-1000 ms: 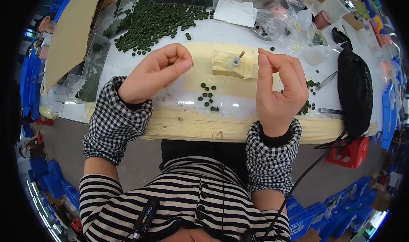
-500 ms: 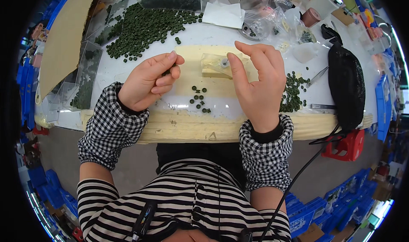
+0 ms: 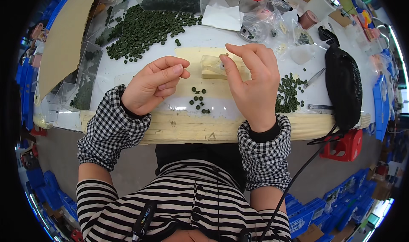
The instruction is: Assembling small green caps onto metal pins at a factory workbench.
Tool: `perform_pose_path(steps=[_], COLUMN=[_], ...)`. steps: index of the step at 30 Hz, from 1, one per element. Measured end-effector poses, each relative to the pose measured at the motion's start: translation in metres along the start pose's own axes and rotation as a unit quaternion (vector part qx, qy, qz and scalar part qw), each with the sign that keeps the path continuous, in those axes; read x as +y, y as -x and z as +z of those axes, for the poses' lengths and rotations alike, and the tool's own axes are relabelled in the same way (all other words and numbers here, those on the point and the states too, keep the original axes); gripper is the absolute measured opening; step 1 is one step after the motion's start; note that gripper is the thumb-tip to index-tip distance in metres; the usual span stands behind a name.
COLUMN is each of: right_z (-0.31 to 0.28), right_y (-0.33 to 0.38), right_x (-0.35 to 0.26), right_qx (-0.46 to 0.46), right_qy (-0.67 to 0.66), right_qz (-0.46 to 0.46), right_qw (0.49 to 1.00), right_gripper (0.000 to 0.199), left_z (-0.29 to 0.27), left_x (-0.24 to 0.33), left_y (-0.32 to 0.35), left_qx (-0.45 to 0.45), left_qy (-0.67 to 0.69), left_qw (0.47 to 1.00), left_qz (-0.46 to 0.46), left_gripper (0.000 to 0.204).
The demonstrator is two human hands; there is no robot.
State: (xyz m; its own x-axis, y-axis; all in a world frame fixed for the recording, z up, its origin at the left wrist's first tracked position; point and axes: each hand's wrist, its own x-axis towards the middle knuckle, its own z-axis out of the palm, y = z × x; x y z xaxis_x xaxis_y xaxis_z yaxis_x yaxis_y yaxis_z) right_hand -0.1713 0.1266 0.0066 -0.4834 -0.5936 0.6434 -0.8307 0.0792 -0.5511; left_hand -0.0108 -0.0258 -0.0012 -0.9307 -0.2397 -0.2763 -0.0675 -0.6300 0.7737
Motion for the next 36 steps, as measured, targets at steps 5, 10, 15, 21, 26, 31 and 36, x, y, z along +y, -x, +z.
perform_pose_path(steps=[5,10,15,21,26,31,36], right_z=[0.003,-0.002,-0.003,-0.004,-0.016,-0.018,0.005], right_y=[-0.001,0.003,0.007,0.007,0.007,-0.001,0.009], right_x=[0.001,0.000,-0.001,-0.002,-0.014,-0.034,-0.025], right_qx=[-0.008,-0.025,-0.030,-0.009,0.083,0.053,-0.034], right_qy=[0.005,0.004,-0.058,-0.026,-0.008,-0.140,-0.305], right_qz=[-0.031,0.012,0.043,0.029,0.004,-0.027,0.075], right_qw=[0.999,1.000,0.997,0.999,0.996,0.988,0.949], right_gripper=[0.013,0.013,0.012,0.011,0.007,0.008,0.008], left_z=[-0.001,0.000,0.001,0.003,0.001,0.004,0.005], left_x=[-0.001,0.000,0.000,-0.002,-0.004,-0.004,-0.006], left_y=[0.002,0.001,0.002,0.001,0.001,0.002,0.000], left_qx=[-0.023,-0.021,-0.023,-0.028,-0.051,-0.067,-0.073], left_qy=[0.037,0.041,0.027,0.023,0.000,-0.017,-0.019], left_qw=[0.999,0.999,0.999,0.999,0.999,0.997,0.996], left_qz=[0.004,-0.007,0.004,0.017,-0.005,-0.029,-0.038], left_gripper=[0.021,0.024,0.025,0.023,0.022,0.021,0.021])
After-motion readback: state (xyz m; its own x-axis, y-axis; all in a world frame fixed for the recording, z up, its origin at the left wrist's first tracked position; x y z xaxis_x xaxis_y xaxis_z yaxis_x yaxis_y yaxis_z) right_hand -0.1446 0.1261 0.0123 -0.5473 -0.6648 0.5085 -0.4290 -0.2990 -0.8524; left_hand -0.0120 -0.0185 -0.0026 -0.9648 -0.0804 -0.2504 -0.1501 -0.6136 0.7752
